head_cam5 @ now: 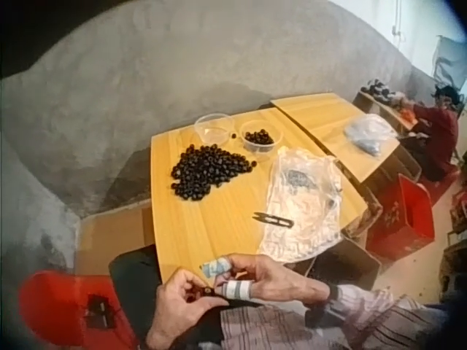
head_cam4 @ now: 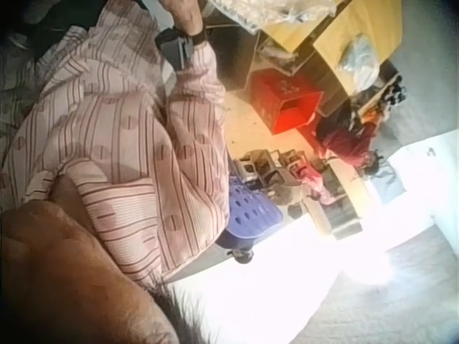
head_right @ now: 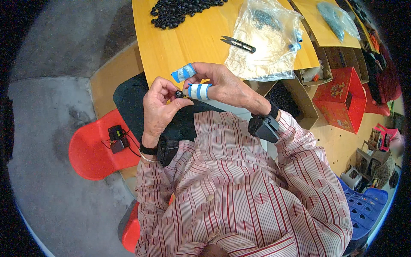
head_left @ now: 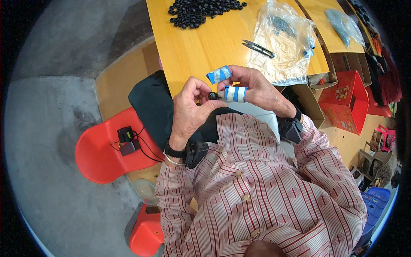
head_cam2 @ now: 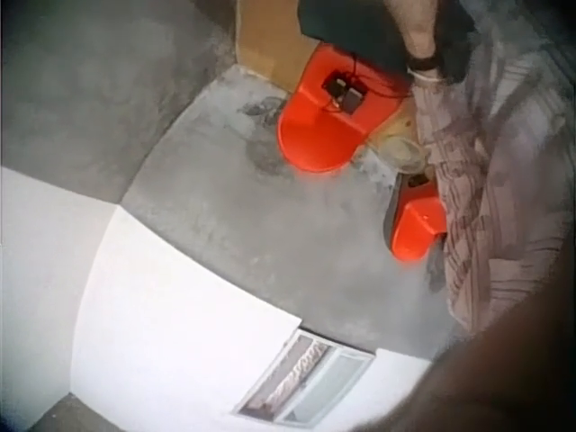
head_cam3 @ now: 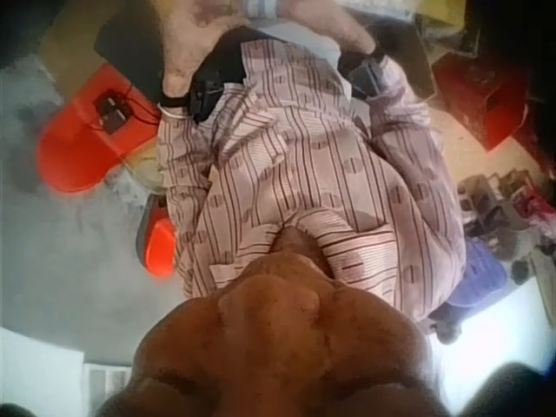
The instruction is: The person assembles small black components by hand, inserting and attaching small parts to each piece.
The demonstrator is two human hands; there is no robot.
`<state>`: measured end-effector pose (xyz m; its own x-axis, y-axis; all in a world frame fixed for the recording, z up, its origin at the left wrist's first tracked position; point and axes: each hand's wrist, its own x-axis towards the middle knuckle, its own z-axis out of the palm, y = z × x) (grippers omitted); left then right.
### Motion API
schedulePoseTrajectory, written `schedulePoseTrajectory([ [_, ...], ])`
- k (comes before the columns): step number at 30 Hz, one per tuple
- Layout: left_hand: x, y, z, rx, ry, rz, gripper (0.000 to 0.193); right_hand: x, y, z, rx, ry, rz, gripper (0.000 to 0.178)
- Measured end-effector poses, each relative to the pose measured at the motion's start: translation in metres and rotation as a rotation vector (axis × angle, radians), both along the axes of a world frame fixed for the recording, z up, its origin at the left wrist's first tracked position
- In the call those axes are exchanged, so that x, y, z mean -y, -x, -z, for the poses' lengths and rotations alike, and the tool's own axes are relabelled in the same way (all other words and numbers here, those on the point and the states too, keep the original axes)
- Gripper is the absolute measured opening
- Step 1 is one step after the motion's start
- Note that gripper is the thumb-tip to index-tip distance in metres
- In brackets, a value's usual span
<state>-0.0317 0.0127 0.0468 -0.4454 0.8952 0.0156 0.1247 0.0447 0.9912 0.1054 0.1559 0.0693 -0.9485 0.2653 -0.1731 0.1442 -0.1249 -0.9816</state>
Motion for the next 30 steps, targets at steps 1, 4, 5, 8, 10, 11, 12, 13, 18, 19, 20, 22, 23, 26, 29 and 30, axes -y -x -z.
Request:
schedulePoseTrajectory([
  [1,0.002,-0.003,-0.002,-0.015,0.03,0.014,0.036,0.001,-0.003,-0.001,-0.009,-0.003,0.002,0.033],
  [4,0.009,-0.011,-0.005,0.034,0.017,0.035,0.034,0.007,-0.014,-0.007,-0.025,0.016,-0.01,0.034],
  [5,0.009,-0.014,-0.009,0.027,0.013,0.037,0.034,0.009,-0.017,-0.007,-0.034,0.001,0.013,0.029],
  [8,0.011,-0.024,-0.018,0.118,0.011,0.056,0.028,0.012,-0.024,-0.012,-0.065,-0.01,0.038,0.025],
  [10,0.013,-0.025,-0.02,0.247,-0.059,0.073,0.024,0.012,-0.027,-0.016,-0.085,-0.004,0.04,0.025],
  [11,0.014,-0.027,-0.021,0.246,-0.058,0.073,0.024,0.013,-0.028,-0.017,-0.098,-0.021,0.046,0.025],
  [12,0.015,-0.028,-0.024,0.267,-0.063,0.077,0.023,0.014,-0.03,-0.017,-0.111,-0.038,0.051,0.026],
  [13,0.017,-0.029,-0.025,0.289,-0.068,0.081,0.022,0.013,-0.032,-0.018,-0.11,-0.029,0.046,0.026],
  [18,0.017,-0.036,-0.024,0.268,-0.06,0.073,0.022,0.011,-0.04,-0.015,-0.138,-0.066,0.04,0.028],
  [19,0.017,-0.038,-0.025,0.27,-0.058,0.071,0.022,0.011,-0.042,-0.015,-0.136,-0.06,0.042,0.029],
  [20,0.017,-0.039,-0.025,0.272,-0.056,0.068,0.022,0.011,-0.043,-0.015,-0.132,-0.053,0.044,0.031],
  [22,0.019,-0.04,-0.026,0.223,-0.061,0.07,0.022,0.012,-0.044,-0.017,-0.129,-0.059,0.027,0.033],
  [23,0.019,-0.042,-0.027,0.226,-0.061,0.067,0.022,0.012,-0.044,-0.018,-0.128,-0.069,0.012,0.036],
  [26,0.021,-0.045,-0.026,0.27,-0.05,0.057,0.021,0.013,-0.047,-0.017,-0.121,-0.078,0.008,0.037],
  [29,0.023,-0.046,-0.022,0.217,-0.026,0.045,0.021,0.014,-0.05,-0.018,-0.156,-0.093,0.021,0.037],
  [30,0.023,-0.047,-0.022,0.191,-0.028,0.039,0.021,0.015,-0.05,-0.018,-0.154,-0.094,0.018,0.037],
])
